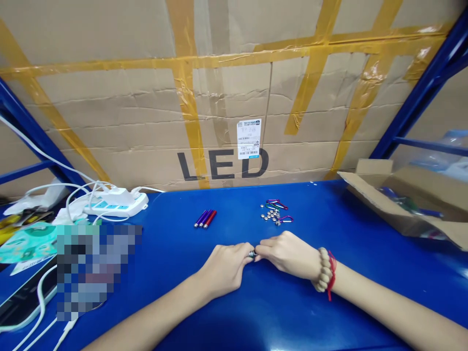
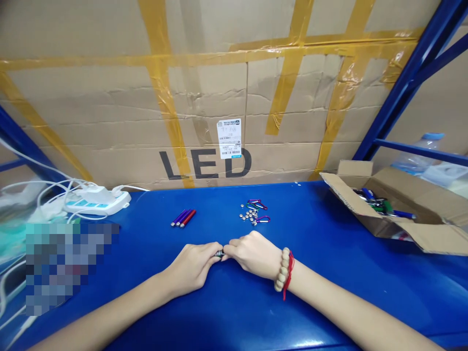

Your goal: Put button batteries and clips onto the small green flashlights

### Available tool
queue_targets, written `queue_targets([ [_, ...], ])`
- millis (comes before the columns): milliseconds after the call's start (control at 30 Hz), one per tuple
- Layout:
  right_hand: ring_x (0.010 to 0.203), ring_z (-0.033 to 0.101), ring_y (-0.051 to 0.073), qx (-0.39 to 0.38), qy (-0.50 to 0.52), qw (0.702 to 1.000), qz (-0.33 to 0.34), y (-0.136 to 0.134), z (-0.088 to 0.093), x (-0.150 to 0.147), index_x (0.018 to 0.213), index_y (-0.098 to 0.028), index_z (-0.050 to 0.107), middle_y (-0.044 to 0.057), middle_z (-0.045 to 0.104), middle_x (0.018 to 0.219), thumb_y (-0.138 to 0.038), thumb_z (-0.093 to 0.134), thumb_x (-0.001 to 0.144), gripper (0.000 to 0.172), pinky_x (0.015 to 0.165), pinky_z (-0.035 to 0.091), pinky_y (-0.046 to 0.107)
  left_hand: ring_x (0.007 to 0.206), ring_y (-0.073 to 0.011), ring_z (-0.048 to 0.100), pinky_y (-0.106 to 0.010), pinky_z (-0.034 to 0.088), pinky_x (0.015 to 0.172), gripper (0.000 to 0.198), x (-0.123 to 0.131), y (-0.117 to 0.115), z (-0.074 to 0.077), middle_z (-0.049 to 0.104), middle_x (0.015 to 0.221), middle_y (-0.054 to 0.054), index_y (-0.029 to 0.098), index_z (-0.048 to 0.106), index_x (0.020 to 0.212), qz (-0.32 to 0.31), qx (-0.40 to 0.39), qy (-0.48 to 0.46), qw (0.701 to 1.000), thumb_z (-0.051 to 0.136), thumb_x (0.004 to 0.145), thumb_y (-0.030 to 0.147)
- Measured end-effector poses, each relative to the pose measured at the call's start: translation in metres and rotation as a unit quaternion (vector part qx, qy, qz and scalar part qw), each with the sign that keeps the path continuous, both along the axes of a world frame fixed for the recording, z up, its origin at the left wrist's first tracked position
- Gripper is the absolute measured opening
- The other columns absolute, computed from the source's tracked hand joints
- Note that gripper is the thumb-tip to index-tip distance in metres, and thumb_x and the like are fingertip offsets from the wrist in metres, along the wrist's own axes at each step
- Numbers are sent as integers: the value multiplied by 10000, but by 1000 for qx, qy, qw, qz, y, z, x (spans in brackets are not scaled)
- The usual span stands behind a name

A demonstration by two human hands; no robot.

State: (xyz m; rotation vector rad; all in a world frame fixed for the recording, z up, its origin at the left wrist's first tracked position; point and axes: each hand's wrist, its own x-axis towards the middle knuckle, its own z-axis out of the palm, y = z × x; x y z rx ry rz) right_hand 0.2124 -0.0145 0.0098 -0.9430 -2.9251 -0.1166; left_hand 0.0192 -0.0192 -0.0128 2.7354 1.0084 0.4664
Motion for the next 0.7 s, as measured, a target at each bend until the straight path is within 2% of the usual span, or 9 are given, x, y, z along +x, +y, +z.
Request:
queue_targets([
  [100,539,535,96,-18,44,998,-36,-4,-4,-3,754,-157,556,17,614,674,-154,386,896,221,490,249,243,707,-142,600,-227,385,587,145,0,1,-1,606,772,1,185,480,829,-6,0,-22,1000,352,889,151],
  [233,537,544,106,-74,143,984,-79,-9,-7,-8,701,-154,557,29,618,639,-235,369,913,295,520,312,221,703,-146,583,-230,413,620,166,-1,2,-1,595,757,-11,180,506,865,-16,17,-55,998,345,900,161],
  [367,441,515,80,-191,260,941,-99,-11,-2,-12,628,-153,532,-11,539,494,-268,346,919,364,517,360,182,752,-158,590,-246,445,675,184,-2,3,-3,622,823,-33,175,518,971,-29,34,-89,995,350,899,157],
  [467,324,450,56,-271,287,911,-122,-12,2,-13,610,-155,505,-57,427,395,-291,330,922,383,456,350,163,826,-158,601,-248,455,730,227,-1,3,-3,636,918,-42,179,487,1081,-31,24,-113,993,361,895,149],
  [567,356,464,57,-231,273,926,-120,-12,3,-13,593,-154,517,-46,461,416,-282,346,918,389,467,347,167,758,-157,594,-245,452,677,208,1,3,-3,623,835,-34,178,521,1015,-21,25,-103,994,358,890,147],
  [700,490,537,83,-53,194,975,-90,-10,7,-5,620,-155,564,6,597,563,-294,365,921,387,497,323,197,747,-146,583,-235,438,668,197,4,2,0,611,816,-21,182,537,937,-7,-11,-98,995,349,891,147],
])
